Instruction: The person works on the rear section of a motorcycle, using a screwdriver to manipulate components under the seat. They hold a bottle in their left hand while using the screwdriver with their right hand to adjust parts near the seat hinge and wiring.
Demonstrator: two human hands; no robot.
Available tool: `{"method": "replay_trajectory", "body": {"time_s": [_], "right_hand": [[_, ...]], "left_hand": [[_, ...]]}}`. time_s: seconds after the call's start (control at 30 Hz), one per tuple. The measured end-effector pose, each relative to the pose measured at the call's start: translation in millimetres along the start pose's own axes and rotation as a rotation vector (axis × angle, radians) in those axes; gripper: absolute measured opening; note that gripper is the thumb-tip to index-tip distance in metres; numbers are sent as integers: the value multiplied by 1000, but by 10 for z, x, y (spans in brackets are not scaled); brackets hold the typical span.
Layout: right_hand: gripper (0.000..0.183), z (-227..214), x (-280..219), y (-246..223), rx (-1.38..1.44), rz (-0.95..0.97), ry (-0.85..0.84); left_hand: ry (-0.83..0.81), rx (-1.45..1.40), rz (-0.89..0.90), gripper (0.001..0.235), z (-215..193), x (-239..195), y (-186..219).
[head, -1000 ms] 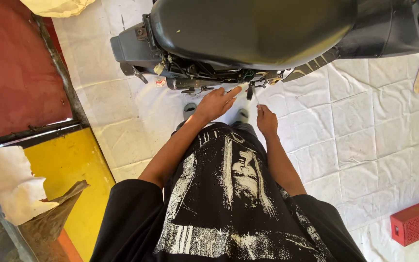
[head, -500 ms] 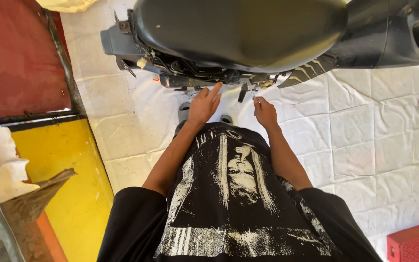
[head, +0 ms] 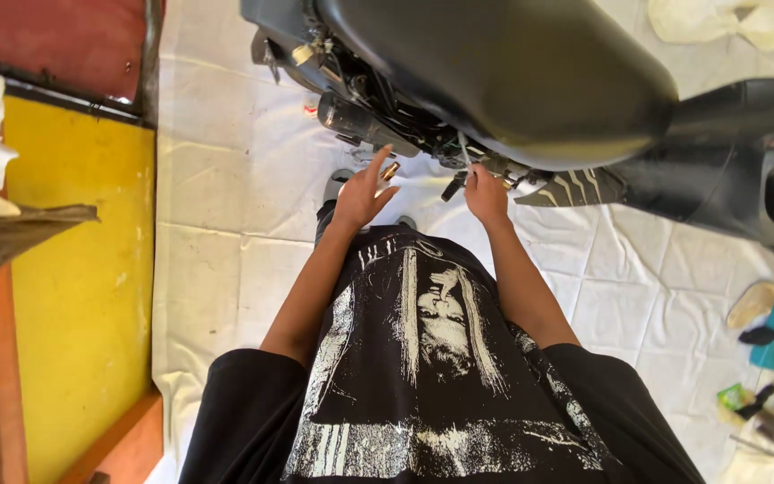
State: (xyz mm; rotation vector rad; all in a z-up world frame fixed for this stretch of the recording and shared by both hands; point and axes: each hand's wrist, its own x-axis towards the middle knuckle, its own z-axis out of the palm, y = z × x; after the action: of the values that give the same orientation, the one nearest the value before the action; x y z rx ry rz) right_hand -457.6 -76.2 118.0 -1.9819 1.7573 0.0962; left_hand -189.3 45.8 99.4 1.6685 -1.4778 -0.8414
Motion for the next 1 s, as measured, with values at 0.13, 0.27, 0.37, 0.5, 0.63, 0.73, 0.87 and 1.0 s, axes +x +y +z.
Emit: {"method": "replay_trajectory", "body": {"time_s": [0.13,0.27,0.37,0.5,0.63,0.73,0.87,1.0], "right_hand": [[35,-13,147,46,-75,-17,19],[36,162,96,77,-33,59,-10],[35,308,165,100,-84,99,-13],[32,535,563,369,-154,92,25],[34,399,329,152,-208,111,17],[32,236,235,-63,-180,119,37],[31,213,461,15,-248,30,0],[34,87,263,-171,-277,46,-27]], "left_hand": [[7,-189,-384,69,359,-321,-769],[172,-283,-646,44,469,-696,-1246],[343,-392,-808,42,361,-966,-1219],[499,-455,-925,47,225,-1231,-1061],[531,-383,-916,43,257,-1333,-1325],[608,-440,-913,31,273,-1315,-1366],[618,-434,-928,38,237,-1329,-1165],[474,-450,-895,40,221,-1240,-1238]]}}
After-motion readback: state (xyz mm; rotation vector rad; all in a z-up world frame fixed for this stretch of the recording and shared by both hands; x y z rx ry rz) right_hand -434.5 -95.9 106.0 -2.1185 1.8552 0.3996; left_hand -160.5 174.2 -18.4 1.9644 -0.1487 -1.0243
